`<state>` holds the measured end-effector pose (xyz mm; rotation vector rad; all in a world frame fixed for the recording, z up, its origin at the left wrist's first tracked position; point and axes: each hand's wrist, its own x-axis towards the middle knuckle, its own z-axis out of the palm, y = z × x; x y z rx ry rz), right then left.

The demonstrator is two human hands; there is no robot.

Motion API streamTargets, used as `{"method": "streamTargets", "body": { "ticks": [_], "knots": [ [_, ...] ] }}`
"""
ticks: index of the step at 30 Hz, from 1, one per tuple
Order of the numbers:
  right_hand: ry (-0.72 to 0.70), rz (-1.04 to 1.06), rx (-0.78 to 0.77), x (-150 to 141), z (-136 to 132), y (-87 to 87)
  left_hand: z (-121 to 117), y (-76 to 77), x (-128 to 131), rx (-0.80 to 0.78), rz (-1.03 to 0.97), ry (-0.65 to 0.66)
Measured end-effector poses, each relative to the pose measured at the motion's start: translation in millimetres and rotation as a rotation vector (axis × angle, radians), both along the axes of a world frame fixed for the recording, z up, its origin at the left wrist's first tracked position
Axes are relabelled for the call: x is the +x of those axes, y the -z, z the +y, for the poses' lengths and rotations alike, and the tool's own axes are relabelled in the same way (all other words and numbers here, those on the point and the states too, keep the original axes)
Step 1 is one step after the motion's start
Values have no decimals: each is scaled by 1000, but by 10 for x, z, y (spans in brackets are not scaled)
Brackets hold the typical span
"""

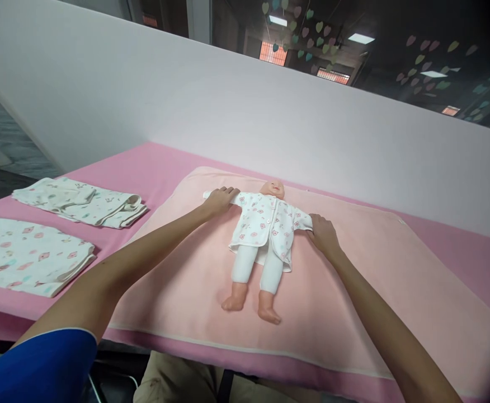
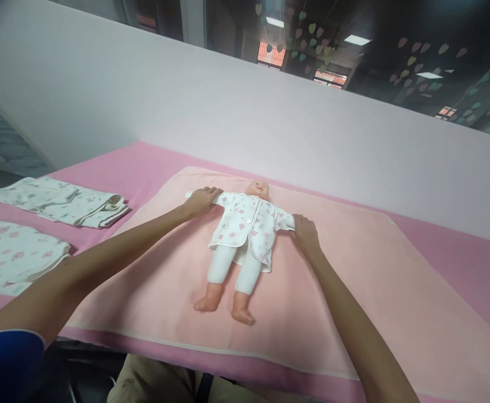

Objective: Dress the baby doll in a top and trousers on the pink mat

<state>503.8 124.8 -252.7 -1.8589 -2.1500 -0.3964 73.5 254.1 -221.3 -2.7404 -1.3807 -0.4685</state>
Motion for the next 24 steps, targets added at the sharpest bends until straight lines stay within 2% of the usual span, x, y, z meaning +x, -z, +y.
{"method": "streamTargets", "body": {
  "ticks": [4,10,15,20,24],
  "knots": [
    [42,50,3,140,-89,197,3,120,-42,-28,-3,-33],
    [142,216,44,508,-208,539,131,422,-516,-49,-57,-231],
    [187,313,33,762,-157,751,225,590,-750,-63,-127,-291],
    [265,362,42,886,-191,792,261,657,-798,-62,-133,-357],
    [402,341,94,745,-257,613,253,563,-830,-43,-251,-464]
  ]
}}
